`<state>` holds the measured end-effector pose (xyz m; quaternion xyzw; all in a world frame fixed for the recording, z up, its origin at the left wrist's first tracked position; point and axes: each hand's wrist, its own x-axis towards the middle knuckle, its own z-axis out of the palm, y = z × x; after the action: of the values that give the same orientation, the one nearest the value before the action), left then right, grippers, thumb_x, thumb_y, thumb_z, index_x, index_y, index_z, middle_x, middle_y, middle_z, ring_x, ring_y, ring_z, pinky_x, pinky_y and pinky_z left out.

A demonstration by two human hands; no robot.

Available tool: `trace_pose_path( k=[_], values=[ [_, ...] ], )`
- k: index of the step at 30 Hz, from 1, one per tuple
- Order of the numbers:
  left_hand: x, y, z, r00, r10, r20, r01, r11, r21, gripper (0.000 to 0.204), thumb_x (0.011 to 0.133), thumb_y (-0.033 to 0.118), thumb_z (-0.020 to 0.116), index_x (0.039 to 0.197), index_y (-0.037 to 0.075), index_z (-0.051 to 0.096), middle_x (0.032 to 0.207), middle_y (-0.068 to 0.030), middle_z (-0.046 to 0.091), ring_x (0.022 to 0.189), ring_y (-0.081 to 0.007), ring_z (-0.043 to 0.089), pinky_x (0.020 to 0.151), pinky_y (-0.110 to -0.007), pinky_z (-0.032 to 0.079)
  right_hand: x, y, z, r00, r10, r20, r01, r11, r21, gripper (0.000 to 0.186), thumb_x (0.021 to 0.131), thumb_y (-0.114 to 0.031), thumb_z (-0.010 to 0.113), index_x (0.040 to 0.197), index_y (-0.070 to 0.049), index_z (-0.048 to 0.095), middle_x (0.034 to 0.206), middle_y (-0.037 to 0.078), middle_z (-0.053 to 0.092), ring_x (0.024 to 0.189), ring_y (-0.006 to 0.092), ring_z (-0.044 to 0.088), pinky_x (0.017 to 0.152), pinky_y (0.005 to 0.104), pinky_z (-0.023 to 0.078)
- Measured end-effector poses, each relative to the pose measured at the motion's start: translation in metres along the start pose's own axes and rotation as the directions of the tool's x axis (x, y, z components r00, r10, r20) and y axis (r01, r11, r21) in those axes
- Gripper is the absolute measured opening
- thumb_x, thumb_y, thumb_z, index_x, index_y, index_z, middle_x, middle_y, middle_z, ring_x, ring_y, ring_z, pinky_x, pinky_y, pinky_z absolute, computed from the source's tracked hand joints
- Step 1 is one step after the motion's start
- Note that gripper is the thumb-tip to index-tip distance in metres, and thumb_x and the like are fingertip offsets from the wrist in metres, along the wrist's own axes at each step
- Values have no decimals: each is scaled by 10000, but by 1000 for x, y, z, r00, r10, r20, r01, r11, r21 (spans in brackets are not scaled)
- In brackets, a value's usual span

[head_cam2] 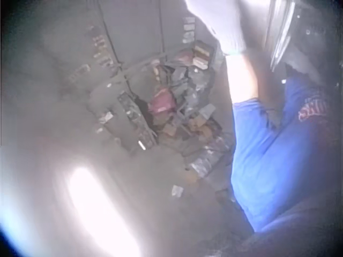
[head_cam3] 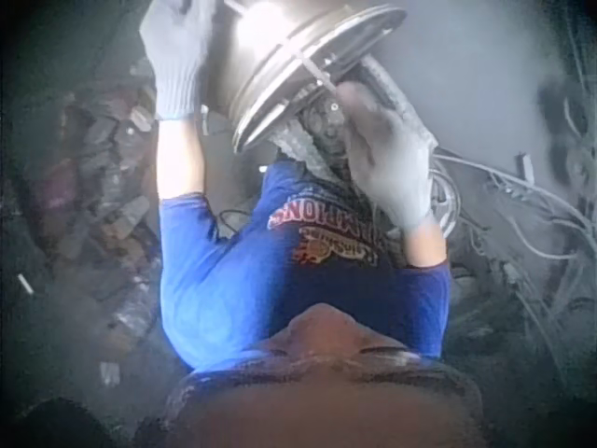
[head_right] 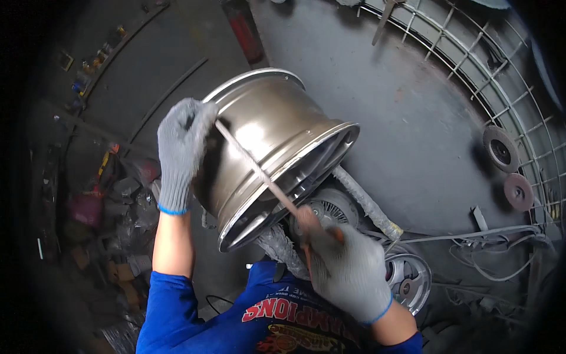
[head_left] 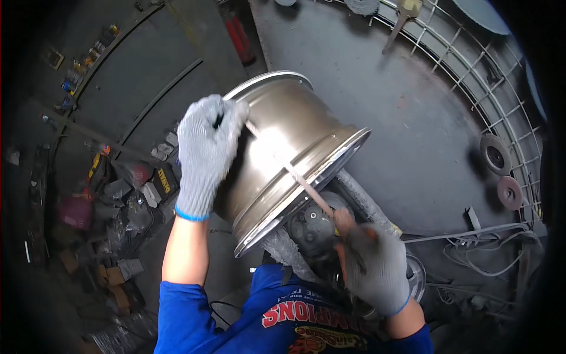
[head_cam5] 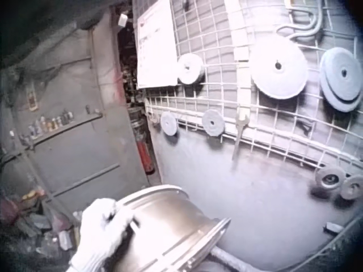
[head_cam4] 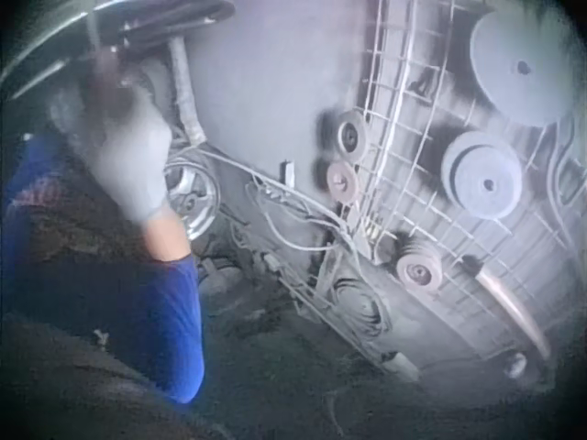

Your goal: The person uses a powered angle grinder on a metal wheel rim and then scrapes the edges of two different wheel rims with a hand file.

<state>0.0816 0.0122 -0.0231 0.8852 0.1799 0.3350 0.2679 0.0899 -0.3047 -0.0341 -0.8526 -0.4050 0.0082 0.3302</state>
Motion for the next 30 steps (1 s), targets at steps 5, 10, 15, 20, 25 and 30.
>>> trace_pose_path(
  k=[5, 10, 15, 20, 25, 30],
  values=[
    [-45, 44, -4, 943, 298, 145, -300, 954, -11, 233, 870, 201, 786, 728, 32, 709, 669, -152, 611, 673, -344, 605, 642, -438, 444, -66, 1, -38, 957, 168, 237, -170, 985, -12, 295, 831, -141, 770, 1125, -121, 782, 829, 115, 664, 605, 331, 657, 526, 420, 520],
    [5, 2, 0, 988, 151, -6, -151, 989, 1, 290, 916, 260, 773, 797, 9, 690, 734, -171, 625, 705, -330, 591, 675, -415, 460, -3, -3, -11, 990, 68, 122, -75, 996, 54, 454, 858, -144, 746, 1311, -149, 723, 807, 94, 633, 591, 307, 648, 501, 425, 507],
    [-11, 27, 4, 991, 1, 137, 5, 999, -43, 285, 912, 243, 746, 740, 24, 686, 693, -147, 601, 712, -320, 600, 686, -419, 455, -19, -6, -24, 986, 86, 142, -96, 993, 64, 482, 820, -49, 795, 1295, -33, 713, 769, 178, 659, 582, 352, 630, 526, 416, 481],
    [-27, 45, 12, 925, 347, 151, -358, 932, 51, 257, 873, 219, 789, 715, 42, 689, 676, -147, 587, 693, -330, 586, 654, -438, 430, -64, 1, -35, 979, 140, 146, -162, 976, 148, 541, 831, -42, 801, 1356, -40, 672, 752, 168, 656, 571, 340, 635, 516, 405, 482],
    [28, 2, 21, 977, 189, -97, -171, 971, 168, 291, 935, 241, 742, 752, 18, 699, 724, -165, 653, 734, -345, 626, 671, -424, 466, 13, 7, -1, 999, 30, -12, -27, 987, 155, 487, 888, -155, 768, 1368, -107, 696, 760, 89, 619, 573, 280, 642, 505, 416, 522],
    [-30, 38, 4, 985, 135, 106, -140, 990, 32, 196, 907, 213, 757, 787, 59, 739, 704, -125, 618, 744, -319, 624, 695, -426, 470, -48, 3, -40, 960, 147, 238, -180, 976, 126, 519, 881, -79, 750, 1391, -78, 655, 826, 167, 662, 627, 351, 660, 534, 440, 519]
  ],
)
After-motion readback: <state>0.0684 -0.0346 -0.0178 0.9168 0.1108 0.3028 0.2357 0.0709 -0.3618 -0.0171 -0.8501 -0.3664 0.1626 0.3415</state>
